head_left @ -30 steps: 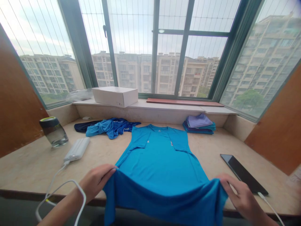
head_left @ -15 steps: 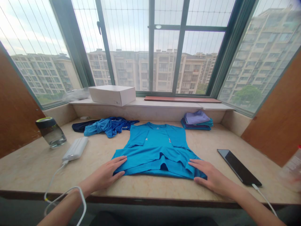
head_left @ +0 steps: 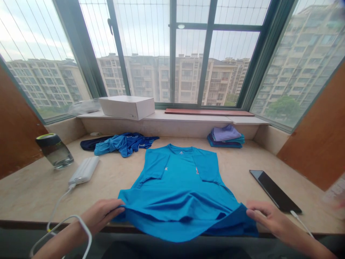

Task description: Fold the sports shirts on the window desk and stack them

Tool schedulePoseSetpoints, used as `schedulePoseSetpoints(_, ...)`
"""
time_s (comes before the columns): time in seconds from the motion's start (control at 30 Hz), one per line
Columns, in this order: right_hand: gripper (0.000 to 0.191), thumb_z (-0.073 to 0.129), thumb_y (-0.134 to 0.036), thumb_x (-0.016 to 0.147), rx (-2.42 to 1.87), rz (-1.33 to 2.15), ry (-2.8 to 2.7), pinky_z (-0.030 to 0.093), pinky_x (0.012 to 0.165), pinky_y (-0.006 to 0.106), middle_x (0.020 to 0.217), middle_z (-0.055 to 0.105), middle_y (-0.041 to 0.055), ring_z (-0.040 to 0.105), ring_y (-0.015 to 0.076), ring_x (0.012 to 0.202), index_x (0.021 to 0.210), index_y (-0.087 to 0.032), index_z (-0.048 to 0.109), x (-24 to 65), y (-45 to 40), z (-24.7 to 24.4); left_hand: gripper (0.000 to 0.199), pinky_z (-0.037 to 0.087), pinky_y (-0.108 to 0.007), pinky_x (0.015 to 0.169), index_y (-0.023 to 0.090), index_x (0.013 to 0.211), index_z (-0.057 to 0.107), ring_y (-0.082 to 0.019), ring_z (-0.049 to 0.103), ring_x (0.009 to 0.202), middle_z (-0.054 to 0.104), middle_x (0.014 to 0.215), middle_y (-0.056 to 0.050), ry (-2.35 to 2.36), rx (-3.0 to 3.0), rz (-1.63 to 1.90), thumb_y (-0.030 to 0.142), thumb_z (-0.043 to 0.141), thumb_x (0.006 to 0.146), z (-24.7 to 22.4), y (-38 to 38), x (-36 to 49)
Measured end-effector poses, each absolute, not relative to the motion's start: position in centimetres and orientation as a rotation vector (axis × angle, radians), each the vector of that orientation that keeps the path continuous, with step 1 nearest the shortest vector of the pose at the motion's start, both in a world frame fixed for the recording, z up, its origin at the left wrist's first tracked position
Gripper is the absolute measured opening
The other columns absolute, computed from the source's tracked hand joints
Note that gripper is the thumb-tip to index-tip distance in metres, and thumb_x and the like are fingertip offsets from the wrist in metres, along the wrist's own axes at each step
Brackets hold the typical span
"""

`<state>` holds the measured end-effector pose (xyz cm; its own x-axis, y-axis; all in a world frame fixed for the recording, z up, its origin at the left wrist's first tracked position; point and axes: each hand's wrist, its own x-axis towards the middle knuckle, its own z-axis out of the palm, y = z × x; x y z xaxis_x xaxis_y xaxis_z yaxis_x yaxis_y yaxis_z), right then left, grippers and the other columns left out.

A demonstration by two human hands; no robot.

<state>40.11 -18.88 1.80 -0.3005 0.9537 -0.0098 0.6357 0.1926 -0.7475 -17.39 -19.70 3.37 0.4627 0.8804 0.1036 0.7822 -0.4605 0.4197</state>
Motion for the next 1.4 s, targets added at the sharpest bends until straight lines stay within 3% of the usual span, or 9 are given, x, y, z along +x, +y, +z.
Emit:
schedulePoseSetpoints(0.2,0.059,0.052,-0.072,0.089,-1.494,0.824,-1.839,0.052,0.058,0.029,0.063,0.064,0.0027,0.059,0.019,0.06,0.071,-0.019,0.071,41.2,-18.1,4.3,0.043,0.046,-0.024,0.059,0.022,0.078,0.065,-0.016,0.06,0.057,0.067,0.064,0.001,1.72,2.257,0.75,0.052,0.041,0.098,6.4,-18.6,-16.7)
schedulePoseSetpoints(0.3,0.045,0.059,-0.063,0.091,-1.5,0.513,-1.856,0.056,0.061,0.031,0.078,0.07,0.004,0.065,0.0215,0.071,0.084,-0.02,0.073,39.9,-14.7,6.4,0.045,0.046,-0.028,0.063,0.022,0.078,0.065,-0.02,0.063,0.062,0.067,0.065,-0.002,1.974,2.32,0.815,0.056,0.042,0.096,8.9,-13.7,-14.6)
schedulePoseSetpoints(0.4,0.031,0.06,-0.044,0.098,-1.49,0.386,-1.856,0.058,0.085,0.039,0.119,0.067,0.0059,0.066,0.0239,0.1,0.115,-0.02,0.067,38.1,-10.7,8.1,0.037,0.051,-0.033,0.075,0.02,0.091,0.068,-0.025,0.068,0.081,0.07,0.079,-0.006,2.125,2.354,0.851,0.047,0.044,0.101,11.0,-8.1,-11.9)
schedulePoseSetpoints(0.5,0.036,0.063,-0.038,0.097,-1.475,0.342,-1.876,0.056,0.091,0.045,0.129,0.061,0.0076,0.064,0.026,0.109,0.126,-0.018,0.061,36.7,-7.6,9.0,0.029,0.055,-0.039,0.086,0.018,0.116,0.065,-0.025,0.066,0.101,0.068,0.113,-0.009,2.035,2.375,0.845,0.041,0.058,0.099,11.7,-4.5,-9.6)
schedulePoseSetpoints(0.73,0.033,0.061,-0.038,0.098,-1.454,0.344,-2.019,0.056,0.091,0.044,0.129,0.062,0.0081,0.064,0.0245,0.108,0.126,-0.019,0.061,35.0,-5.7,7.1,0.039,0.054,-0.046,0.097,0.019,0.128,0.061,-0.026,0.063,0.115,0.062,0.132,-0.011,1.828,2.484,0.695,0.041,0.063,0.097,8.5,-4.4,-8.5)
schedulePoseSetpoints(0.9,0.034,0.067,-0.048,0.092,-1.422,0.517,-2.241,0.053,0.101,0.044,0.135,0.064,0.0061,0.062,0.0298,0.119,0.12,-0.028,0.071,36.3,-9.6,3.5,0.05,0.04,-0.05,0.115,0.021,0.136,0.063,-0.033,0.052,0.135,0.058,0.146,-0.012,1.554,2.607,0.205,0.051,0.049,0.099,3.8,-7.6,-11.6)
schedulePoseSetpoints(1.1,0.052,0.06,-0.056,0.094,-1.365,0.749,-2.562,0.035,0.119,0.053,0.16,0.041,0.0012,0.042,0.0345,0.144,0.143,-0.039,0.056,39.5,-13.1,1.4,0.059,0.041,-0.045,0.116,0.025,0.148,0.053,-0.031,0.047,0.141,0.045,0.156,-0.007,1.533,2.515,0.144,0.056,0.048,0.098,2.7,-11.1,-14.5)
schedulePoseSetpoints(1.23,0.046,0.058,-0.046,0.096,-1.324,0.592,-2.518,0.039,0.116,0.051,0.151,0.054,0.0038,0.051,0.031,0.137,0.142,-0.037,0.058,39.4,-12.6,0.5,0.063,0.044,-0.041,0.112,0.033,0.15,0.048,-0.031,0.051,0.138,0.043,0.158,-0.005,1.444,2.514,0.11,0.059,0.055,0.094,3.6,-12.0,-15.4)
schedulePoseSetpoints(1.4,0.031,0.052,-0.025,0.096,-1.259,0.266,-2.445,0.049,0.102,0.051,0.123,0.073,0.0077,0.066,0.0297,0.113,0.12,-0.028,0.072,37.6,-11.0,-0.8,0.039,0.051,-0.043,0.105,0.031,0.129,0.069,-0.031,0.062,0.126,0.061,0.143,-0.005,1.496,2.613,0.213,0.046,0.047,0.1,2.3,-11.7,-14.6)
